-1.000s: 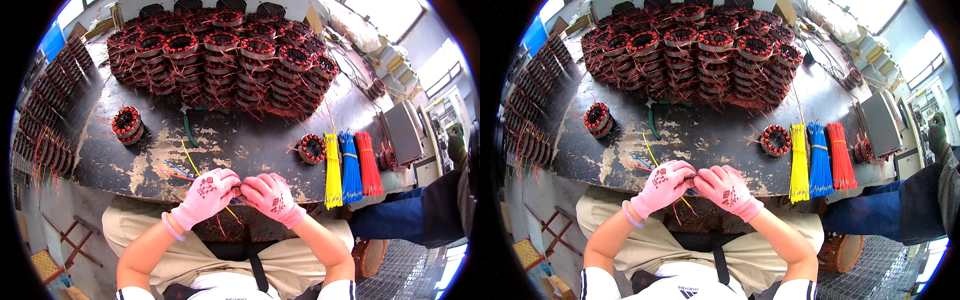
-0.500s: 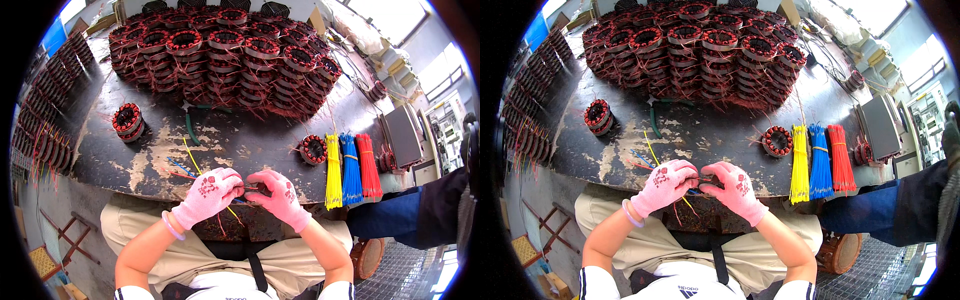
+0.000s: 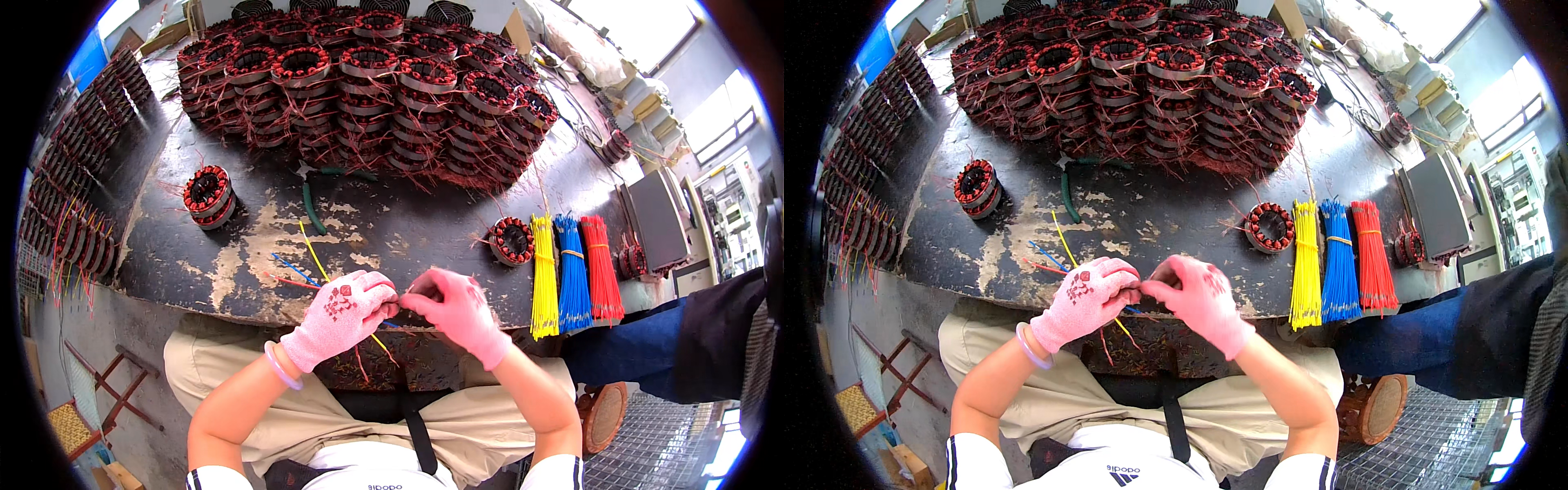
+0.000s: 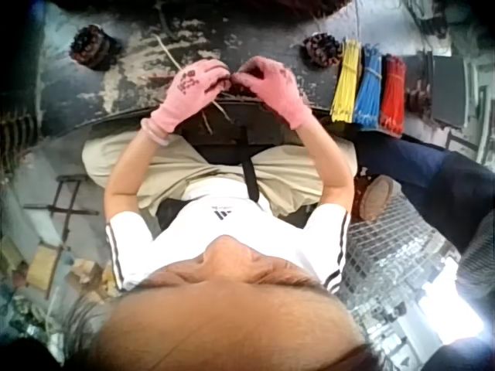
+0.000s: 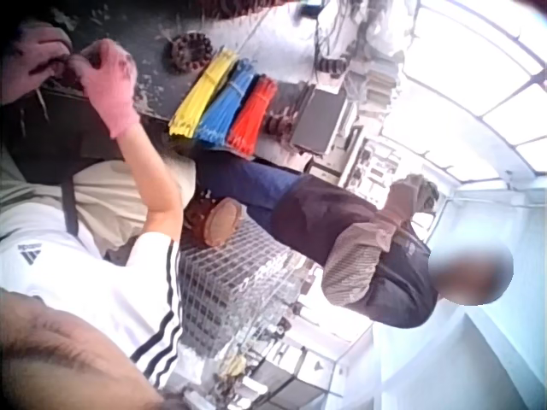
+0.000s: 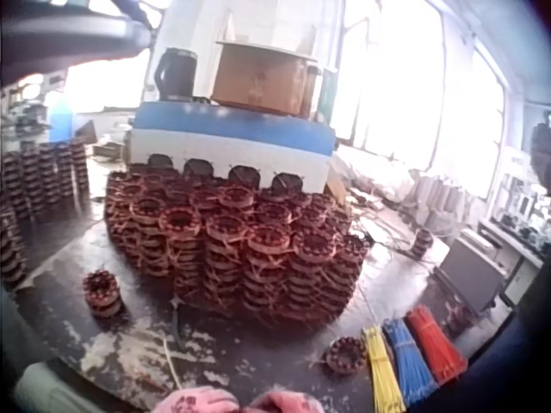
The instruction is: The person assembles electric motor stators by inserting wires into metal cores. They use pliers to cut or manipulate the wires and move the completed components into a stack on the table.
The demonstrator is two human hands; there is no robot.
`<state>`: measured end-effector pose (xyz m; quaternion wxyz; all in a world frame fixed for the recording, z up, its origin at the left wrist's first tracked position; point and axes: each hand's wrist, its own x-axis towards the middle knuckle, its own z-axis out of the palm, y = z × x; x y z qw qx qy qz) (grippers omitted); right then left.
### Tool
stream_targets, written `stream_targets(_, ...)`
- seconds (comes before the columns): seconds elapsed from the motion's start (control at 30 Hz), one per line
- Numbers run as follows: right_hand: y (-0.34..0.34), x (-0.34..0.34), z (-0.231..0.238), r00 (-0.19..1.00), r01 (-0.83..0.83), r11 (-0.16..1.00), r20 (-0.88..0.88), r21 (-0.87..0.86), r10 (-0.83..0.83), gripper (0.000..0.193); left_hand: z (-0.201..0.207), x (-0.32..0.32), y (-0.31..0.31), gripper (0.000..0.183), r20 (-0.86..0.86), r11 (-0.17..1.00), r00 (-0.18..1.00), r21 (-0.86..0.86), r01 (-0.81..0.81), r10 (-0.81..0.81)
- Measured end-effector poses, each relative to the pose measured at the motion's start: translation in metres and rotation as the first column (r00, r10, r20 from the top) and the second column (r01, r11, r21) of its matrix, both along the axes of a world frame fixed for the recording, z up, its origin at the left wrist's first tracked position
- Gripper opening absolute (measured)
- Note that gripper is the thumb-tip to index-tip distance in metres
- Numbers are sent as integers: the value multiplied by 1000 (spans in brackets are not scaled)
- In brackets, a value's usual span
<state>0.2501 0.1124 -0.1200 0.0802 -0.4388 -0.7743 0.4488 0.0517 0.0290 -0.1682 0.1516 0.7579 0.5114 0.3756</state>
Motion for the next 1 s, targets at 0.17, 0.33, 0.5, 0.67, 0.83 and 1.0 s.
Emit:
stream_targets(0.17,-15,17,-33,987,-120,499,48,858,154,38,1,2,2,14,20,999,1000,-32,17,-17)
stream_targets(0.33,-9,12,-44,965,-207,443,109,872,238,34,-1,0,2,14,13,1000,1000,-18,14,-13)
stream_targets(0.5,0,9,-42,977,-40,909,-205,-415,-51,21,2,1,2,14,2,999,1000,-37,28,-27)
stream_targets(0.67,1,17,-30,958,-145,989,-254,-28,133,21,0,1,2,15,15,999,999,-26,34,-34)
stream_targets(0.83,-5,10,-23,933,-238,720,-54,652,357,23,0,1,4,12,-2,1000,1000,-9,21,-21)
stream_targets(1.0,7,3,-32,979,2,867,-175,-498,-103,21,2,2,5,12,-17,999,999,4,46,-46)
